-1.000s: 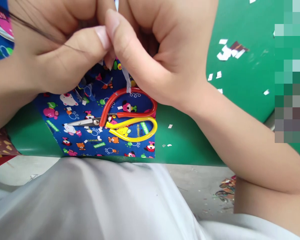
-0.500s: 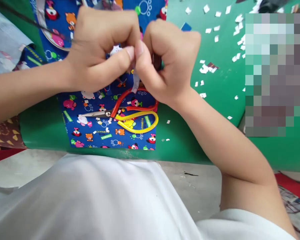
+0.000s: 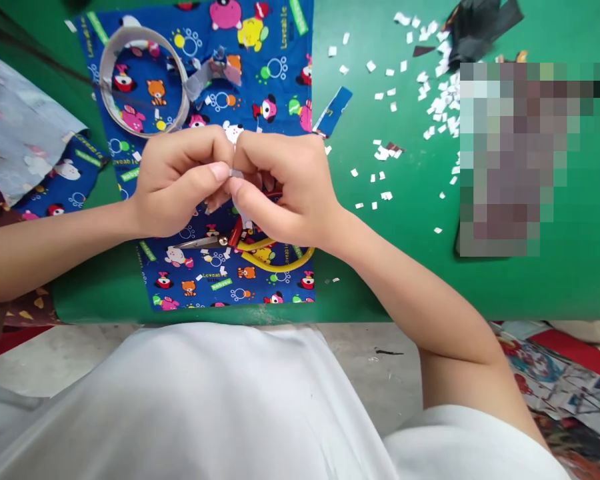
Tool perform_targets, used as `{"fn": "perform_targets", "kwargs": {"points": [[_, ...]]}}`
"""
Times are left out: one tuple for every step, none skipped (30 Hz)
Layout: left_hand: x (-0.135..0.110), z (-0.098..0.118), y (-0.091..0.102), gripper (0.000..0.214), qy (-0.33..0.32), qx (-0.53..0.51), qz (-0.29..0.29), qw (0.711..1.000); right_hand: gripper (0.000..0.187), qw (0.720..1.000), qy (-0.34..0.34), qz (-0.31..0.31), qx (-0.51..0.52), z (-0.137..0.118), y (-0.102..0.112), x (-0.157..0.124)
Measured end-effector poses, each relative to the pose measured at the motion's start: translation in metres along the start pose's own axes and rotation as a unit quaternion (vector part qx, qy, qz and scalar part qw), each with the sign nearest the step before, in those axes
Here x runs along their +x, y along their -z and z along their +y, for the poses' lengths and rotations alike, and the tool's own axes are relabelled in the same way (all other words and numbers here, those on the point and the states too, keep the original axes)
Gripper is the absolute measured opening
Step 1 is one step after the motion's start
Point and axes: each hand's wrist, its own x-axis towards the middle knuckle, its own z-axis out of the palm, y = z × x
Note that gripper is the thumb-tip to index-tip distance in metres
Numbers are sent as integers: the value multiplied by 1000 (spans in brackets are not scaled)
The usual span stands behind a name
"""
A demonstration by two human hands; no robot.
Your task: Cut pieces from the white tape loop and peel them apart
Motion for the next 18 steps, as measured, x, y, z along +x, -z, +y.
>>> {"fn": "perform_targets", "kwargs": {"points": [[0,0,0,50,8,-25,-3,1000,27,999,-16,1,30,2,0,-1],[1,0,-1,48,16,-47,-9,999,27,998,-29,-1,52,4,1,-2],[1,2,0,47,23,-63,-17,998,26,997,-35,-1,65,5,2,-3],[1,4,0,47,34,-70,-26,997,25,997,-38,-5,67,6,4,-5],[0,6,1,47,46,-66,-36,996,24,997,-37,-10,62,7,5,-6],[0,8,2,48,57,-53,-45,996,22,998,-35,-19,53,7,6,-8],[0,10,3,49,67,-36,-54,996,21,998,-33,-28,42,7,8,-9],[0,12,4,49,75,-17,-64,995,20,998,-32,-35,32,7,9,-11],[0,13,6,49,79,1,-73,994,20,998,-32,-40,24,7,10,-12],[0,13,7,48,79,16,-84,993,22,998,-33,-45,17,7,11,-13],[1,14,8,48,73,28,-93,993,24,998,-31,-45,12,7,11,-14],[1,13,8,47,67,40,-101,992,26,998,-31,-47,6,8,11,-15],[1,13,9,46,62,51,-106,991,28,998,-30,-49,0,8,12,-16],[1,13,9,45,58,61,-109,990,28,998,-29,-52,-4,8,12,-16],[1,12,9,44,57,73,-110,990,28,998,-25,-52,-5,9,12,-17],[1,12,9,42,57,84,-113,988,27,999,-18,-50,-3,9,12,-17],[1,13,9,40,57,94,-115,987,25,999,-9,-49,0,10,12,-17],[1,13,8,37,57,103,-119,986,23,999,-1,-47,3,10,12,-17]]}}
